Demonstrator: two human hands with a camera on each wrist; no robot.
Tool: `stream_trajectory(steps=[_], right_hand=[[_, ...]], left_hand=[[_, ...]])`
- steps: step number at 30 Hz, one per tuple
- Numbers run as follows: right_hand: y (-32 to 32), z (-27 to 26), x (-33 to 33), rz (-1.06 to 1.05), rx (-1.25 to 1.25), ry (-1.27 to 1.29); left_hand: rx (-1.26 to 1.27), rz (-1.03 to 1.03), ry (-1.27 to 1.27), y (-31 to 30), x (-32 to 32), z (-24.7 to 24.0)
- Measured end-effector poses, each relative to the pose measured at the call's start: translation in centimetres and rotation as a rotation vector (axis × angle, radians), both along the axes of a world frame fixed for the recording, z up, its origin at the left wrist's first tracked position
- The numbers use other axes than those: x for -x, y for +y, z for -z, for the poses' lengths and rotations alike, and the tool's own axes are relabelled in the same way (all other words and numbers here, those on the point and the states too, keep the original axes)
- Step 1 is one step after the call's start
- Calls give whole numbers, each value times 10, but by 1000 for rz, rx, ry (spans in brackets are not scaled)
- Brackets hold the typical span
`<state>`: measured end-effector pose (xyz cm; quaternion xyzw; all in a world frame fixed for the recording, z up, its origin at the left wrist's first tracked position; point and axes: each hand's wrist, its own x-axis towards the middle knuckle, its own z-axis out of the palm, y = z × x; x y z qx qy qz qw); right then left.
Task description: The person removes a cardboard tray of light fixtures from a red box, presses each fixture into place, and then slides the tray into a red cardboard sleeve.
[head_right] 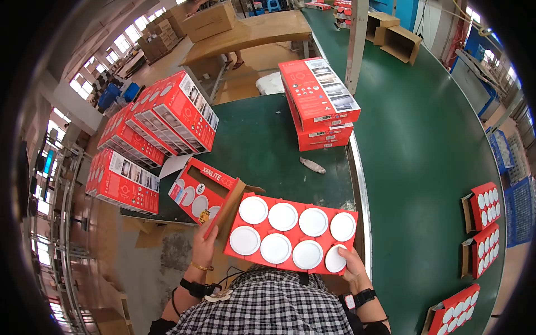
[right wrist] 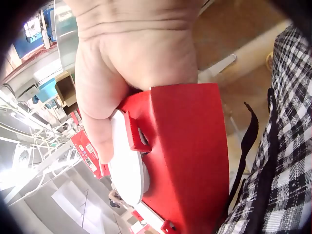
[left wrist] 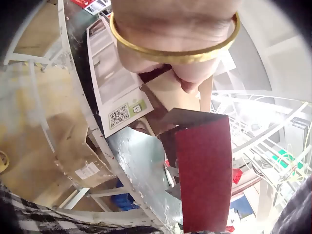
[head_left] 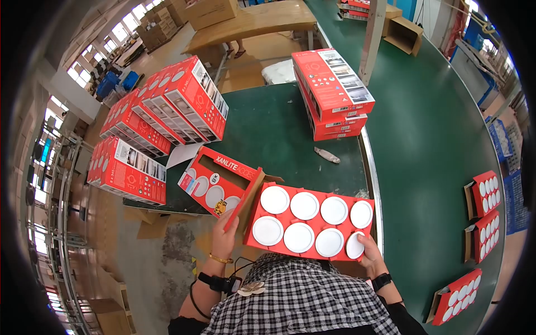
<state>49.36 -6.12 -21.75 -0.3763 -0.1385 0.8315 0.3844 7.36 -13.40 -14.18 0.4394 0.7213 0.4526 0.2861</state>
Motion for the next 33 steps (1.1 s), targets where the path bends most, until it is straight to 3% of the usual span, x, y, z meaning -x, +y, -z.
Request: stream_trajectory(steps=[11, 25, 32, 33], right_hand=[[2, -5, 8, 13, -81, -87], [-10, -32, 24, 94, -80, -129], [-12, -27, 26, 96, -55, -102], [-12, -30, 28, 104, -65, -97]], left_hand=[[42, 21, 94, -6, -18, -19], [55, 225, 237, 14, -14, -42], [52, 312, 186, 30, -7, -33], [86, 289, 81, 32, -8, -36]])
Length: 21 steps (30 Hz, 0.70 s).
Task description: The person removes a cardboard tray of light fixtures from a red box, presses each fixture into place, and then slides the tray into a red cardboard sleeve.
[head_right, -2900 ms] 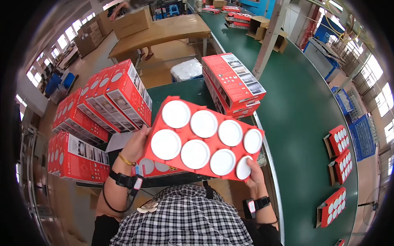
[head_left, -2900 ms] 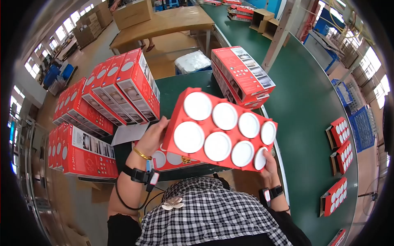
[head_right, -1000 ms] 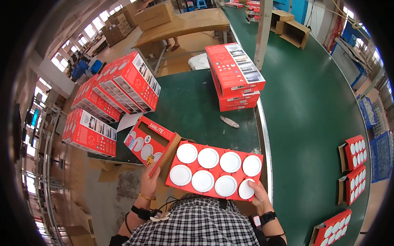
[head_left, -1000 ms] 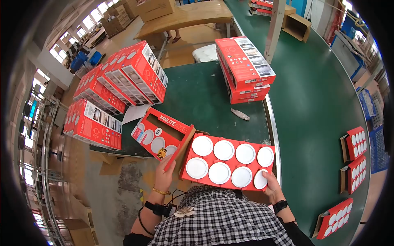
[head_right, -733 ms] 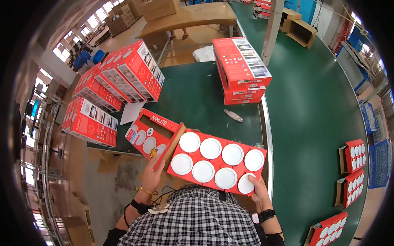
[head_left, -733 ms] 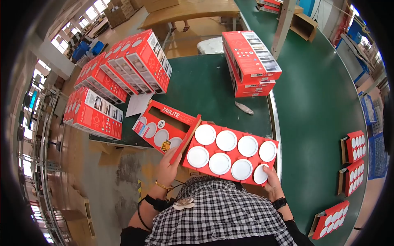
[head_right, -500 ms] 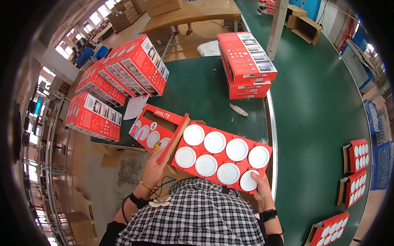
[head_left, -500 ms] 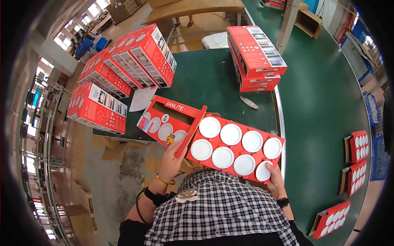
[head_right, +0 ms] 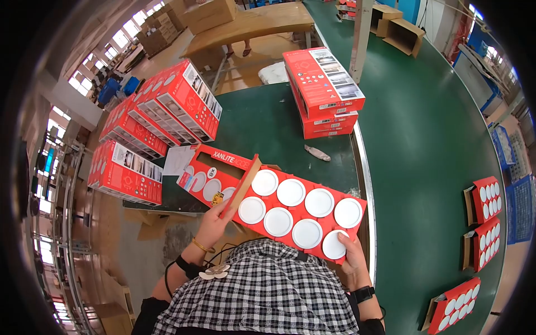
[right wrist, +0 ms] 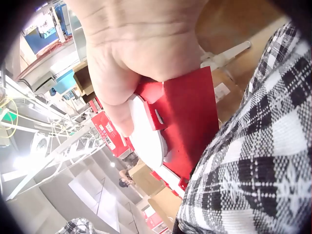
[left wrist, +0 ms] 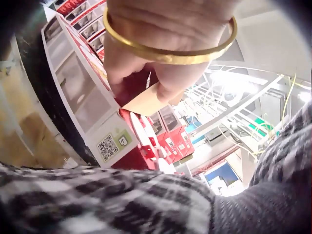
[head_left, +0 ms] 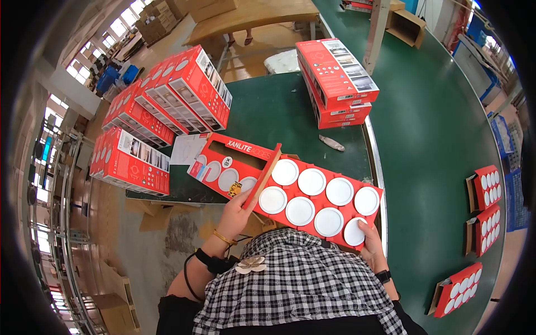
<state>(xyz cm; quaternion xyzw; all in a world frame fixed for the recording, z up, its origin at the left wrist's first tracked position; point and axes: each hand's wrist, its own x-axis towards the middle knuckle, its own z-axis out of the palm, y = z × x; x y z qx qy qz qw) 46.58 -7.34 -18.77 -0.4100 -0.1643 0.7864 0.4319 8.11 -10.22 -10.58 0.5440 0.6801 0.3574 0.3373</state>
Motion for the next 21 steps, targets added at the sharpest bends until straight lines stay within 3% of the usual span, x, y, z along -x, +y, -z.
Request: stream_trajectory(steps=[4, 21], right_hand=[[1, -7, 5, 19, -6, 9], [5, -2, -15, -28, 74, 1]], left_hand=[[77, -1, -94, 6, -16, -16], [-17, -100, -130, 4, -24, 31]])
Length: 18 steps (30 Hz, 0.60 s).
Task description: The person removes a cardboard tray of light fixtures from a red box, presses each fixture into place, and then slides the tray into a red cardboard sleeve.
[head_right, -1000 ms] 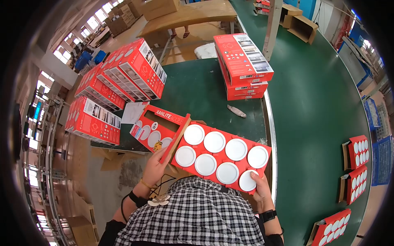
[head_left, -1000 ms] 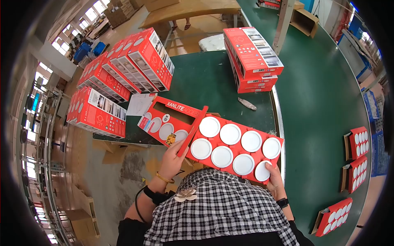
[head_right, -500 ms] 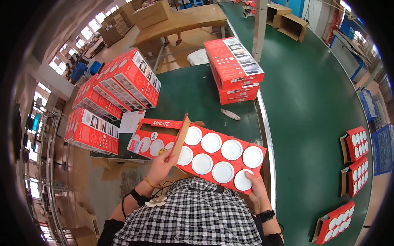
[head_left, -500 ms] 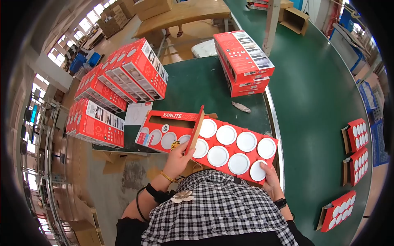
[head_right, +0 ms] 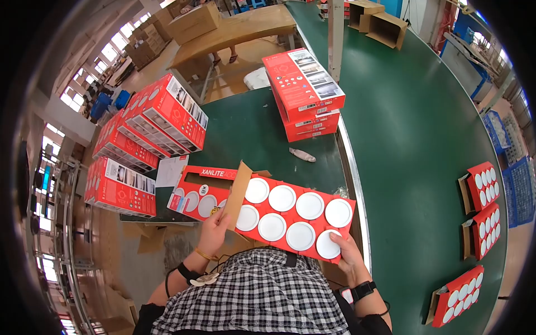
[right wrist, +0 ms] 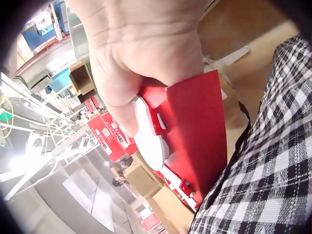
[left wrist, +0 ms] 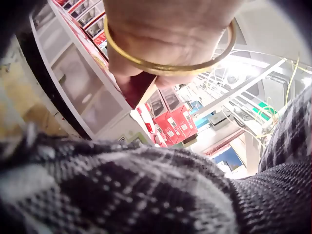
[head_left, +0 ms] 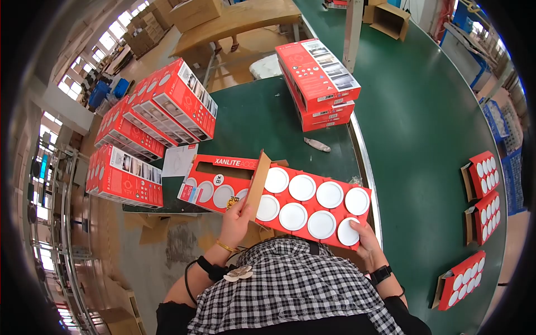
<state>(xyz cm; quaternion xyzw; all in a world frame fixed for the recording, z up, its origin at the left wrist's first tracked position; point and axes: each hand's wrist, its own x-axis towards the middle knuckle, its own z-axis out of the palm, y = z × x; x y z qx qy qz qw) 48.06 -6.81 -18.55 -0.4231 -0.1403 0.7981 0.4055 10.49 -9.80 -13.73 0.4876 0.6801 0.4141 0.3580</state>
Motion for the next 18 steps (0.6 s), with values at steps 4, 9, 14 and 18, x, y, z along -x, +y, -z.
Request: stream_trajectory(steps=[4, 9, 14, 18], right_hand=[[1, 0, 0, -9, 19, -30], [8, 15, 9, -12, 4, -38], [8, 32, -7, -31, 40, -111], [7, 31, -14, -54, 61, -137]], left_hand=[[-35, 3, -53, -1, -5, -3], [101, 57, -82, 2, -10, 2], [227, 213, -168, -5, 4, 24], [285, 299, -305, -8, 2, 17]])
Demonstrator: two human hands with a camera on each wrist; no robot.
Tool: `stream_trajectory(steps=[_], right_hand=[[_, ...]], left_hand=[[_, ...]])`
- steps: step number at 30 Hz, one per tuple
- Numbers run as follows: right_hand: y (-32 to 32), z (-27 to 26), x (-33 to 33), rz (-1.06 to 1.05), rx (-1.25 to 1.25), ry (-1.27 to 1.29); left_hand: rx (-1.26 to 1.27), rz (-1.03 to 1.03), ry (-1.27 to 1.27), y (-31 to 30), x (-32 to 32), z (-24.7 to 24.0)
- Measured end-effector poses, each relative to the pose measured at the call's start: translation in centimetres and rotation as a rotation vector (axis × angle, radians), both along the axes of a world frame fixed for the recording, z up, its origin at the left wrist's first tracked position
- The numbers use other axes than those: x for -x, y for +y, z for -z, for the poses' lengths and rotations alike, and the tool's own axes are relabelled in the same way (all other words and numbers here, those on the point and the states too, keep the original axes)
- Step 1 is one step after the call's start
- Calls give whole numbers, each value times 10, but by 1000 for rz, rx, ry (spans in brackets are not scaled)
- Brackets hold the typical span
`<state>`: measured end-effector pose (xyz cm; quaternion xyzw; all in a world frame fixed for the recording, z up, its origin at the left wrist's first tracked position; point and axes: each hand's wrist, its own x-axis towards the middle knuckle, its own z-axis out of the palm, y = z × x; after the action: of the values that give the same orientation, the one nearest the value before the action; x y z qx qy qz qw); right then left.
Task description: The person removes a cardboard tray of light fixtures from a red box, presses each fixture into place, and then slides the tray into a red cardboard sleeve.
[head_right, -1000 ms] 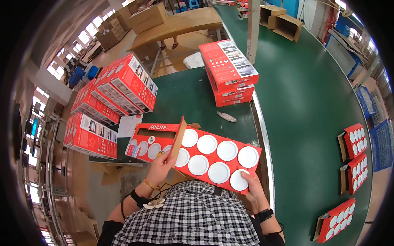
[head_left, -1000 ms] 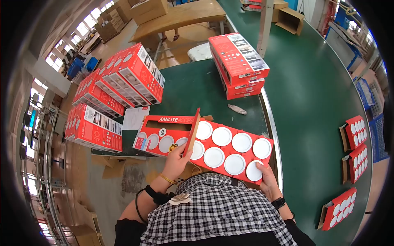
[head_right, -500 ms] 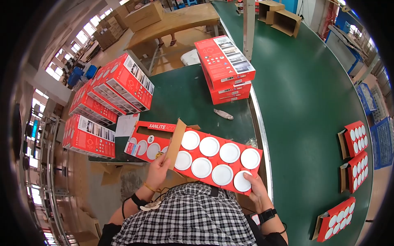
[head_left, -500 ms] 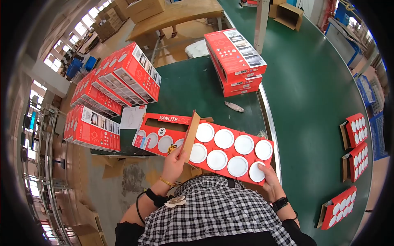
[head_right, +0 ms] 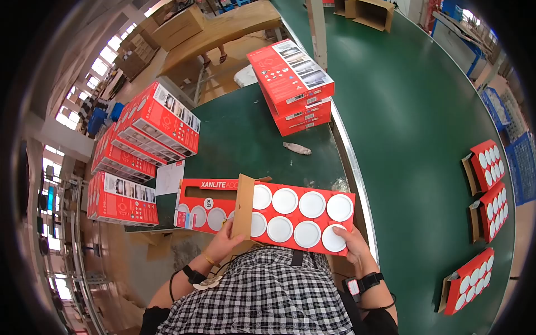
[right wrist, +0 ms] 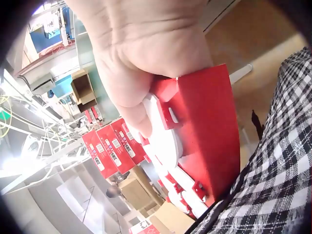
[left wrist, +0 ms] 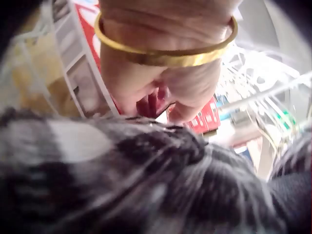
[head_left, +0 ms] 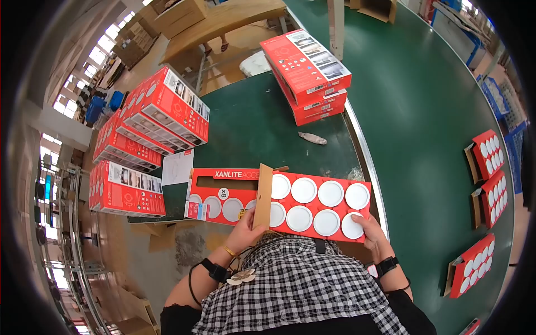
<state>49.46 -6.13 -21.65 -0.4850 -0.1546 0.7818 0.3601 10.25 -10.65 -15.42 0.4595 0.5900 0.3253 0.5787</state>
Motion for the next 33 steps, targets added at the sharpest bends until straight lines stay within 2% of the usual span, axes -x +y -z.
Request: stream_trajectory(steps=[2, 5, 7, 8, 11, 13, 15, 17, 19, 22, 24, 25, 27, 31, 33], right_hand=[[0, 3, 2, 7, -37, 21], [2, -4, 4, 28, -27, 14], [3, -2, 2, 16, -23, 26], [2, -1, 2, 21, -15, 23], [3, -9, 2, 42, -2, 13], [5, -9, 2, 41, 7, 11], [4, -6, 0, 35, -17, 0], [4, -5, -2, 24, 15, -10], [7, -15, 2, 44, 19, -38], [6, -15, 1, 48, 17, -38], [7, -21, -1, 22, 54, -66], [7, -24, -1, -13, 80, -94], [5, -22, 1, 10, 68, -83], [2, -12, 4, 59, 24, -43], [2, -13, 4, 52, 27, -45]], left_hand=[[27, 17, -21, 7, -3, -19], [39, 0, 165, 41, -10, -46], [-476, 359, 770, 85, -21, -62], [-478, 388, 767, 109, -26, -62], [-389, 462, 870, 179, -35, -55], [181, 776, 885, 211, -33, -47], [169, 887, 911, 225, -17, -36], [201, 930, 593, 235, -2, -32], [283, 1032, 598, 250, -5, -40], [360, 1162, 691, 262, -13, -39], [226, 1282, 941, 263, -30, -35], [225, 1293, 942, 265, -36, -33], [186, 1273, 1147, 271, -45, -26], [314, 1551, 1207, 286, -59, -10], [279, 1586, 1206, 287, -54, 0]])
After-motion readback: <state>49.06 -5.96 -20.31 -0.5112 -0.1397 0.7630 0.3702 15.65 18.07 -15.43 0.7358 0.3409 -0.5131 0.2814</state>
